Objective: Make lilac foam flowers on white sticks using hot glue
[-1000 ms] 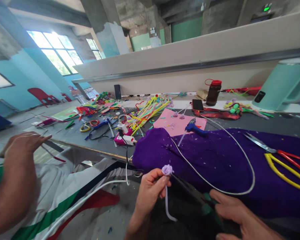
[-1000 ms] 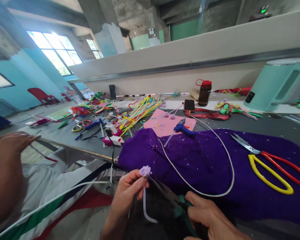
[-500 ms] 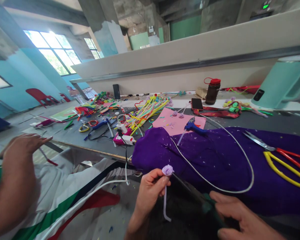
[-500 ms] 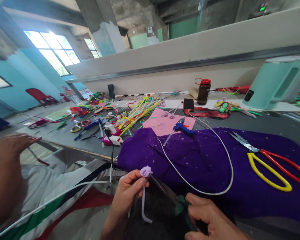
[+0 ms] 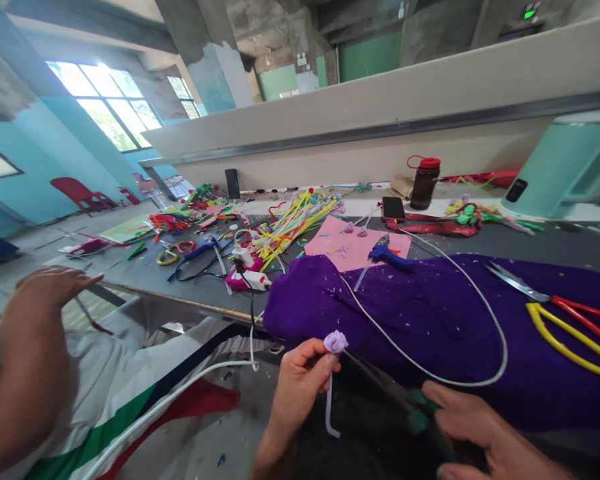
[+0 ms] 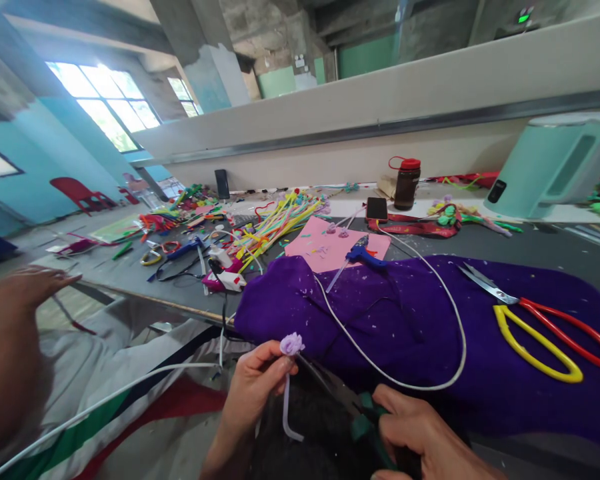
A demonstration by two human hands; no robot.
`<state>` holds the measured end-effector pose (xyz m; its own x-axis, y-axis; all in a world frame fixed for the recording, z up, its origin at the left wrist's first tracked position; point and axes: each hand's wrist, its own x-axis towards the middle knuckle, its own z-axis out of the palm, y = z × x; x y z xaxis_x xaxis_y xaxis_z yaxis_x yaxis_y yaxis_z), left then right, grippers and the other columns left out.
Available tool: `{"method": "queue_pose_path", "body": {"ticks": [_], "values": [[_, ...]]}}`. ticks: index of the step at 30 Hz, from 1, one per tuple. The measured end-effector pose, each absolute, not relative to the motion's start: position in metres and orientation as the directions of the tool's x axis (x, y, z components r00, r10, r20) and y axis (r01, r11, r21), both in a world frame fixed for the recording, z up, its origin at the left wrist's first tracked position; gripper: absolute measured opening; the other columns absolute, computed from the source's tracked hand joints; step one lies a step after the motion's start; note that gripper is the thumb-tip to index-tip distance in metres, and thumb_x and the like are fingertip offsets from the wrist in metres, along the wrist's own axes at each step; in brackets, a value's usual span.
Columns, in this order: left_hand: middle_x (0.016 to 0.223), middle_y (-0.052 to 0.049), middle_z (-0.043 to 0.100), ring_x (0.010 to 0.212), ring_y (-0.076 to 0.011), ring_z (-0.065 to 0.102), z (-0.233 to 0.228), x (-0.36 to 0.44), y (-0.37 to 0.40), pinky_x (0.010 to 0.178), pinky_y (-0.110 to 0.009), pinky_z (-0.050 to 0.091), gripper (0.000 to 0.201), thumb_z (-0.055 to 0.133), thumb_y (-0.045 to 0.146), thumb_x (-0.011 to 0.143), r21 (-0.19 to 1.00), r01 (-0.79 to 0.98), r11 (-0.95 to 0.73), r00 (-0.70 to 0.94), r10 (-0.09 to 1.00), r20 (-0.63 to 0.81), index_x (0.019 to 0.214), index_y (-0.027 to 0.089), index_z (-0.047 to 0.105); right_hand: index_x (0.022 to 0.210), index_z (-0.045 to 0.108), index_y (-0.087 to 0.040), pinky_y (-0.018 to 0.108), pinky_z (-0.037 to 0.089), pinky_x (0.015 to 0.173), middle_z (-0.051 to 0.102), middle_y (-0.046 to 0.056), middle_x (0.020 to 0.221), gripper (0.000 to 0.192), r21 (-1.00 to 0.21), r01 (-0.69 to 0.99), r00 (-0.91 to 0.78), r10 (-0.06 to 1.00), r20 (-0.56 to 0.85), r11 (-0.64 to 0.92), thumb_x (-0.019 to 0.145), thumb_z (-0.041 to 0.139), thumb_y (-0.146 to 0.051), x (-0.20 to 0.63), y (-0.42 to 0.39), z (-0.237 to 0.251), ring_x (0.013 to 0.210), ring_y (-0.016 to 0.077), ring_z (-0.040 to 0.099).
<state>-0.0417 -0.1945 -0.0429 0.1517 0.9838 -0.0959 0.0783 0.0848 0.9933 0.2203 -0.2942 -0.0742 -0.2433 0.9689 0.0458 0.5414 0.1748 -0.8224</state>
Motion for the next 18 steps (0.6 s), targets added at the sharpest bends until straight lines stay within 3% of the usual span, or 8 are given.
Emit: {"method": "queue_pose_path", "body": {"ticks": [18], "values": [[0.057,0.0,0.061,0.045,-0.0086,0.043,-0.0445,-0.0422,-0.1955,0.044,-0.018,0.034,0.014,0.058,0.027,0.074,0.96,0.281,-0.011,0.151,0.988,-0.033,0.069,0.017,0.065,0.094,0.069,-0.022,0.034,0.047,0.09,0.053,0.01,0.127,0.038,-0.828,0.556,-0.151,0.988,-0.02,0.069,0.059,0.075,-0.036,0.2115,-0.2967,-0.0707,0.118,0.0312,0.046]]}}
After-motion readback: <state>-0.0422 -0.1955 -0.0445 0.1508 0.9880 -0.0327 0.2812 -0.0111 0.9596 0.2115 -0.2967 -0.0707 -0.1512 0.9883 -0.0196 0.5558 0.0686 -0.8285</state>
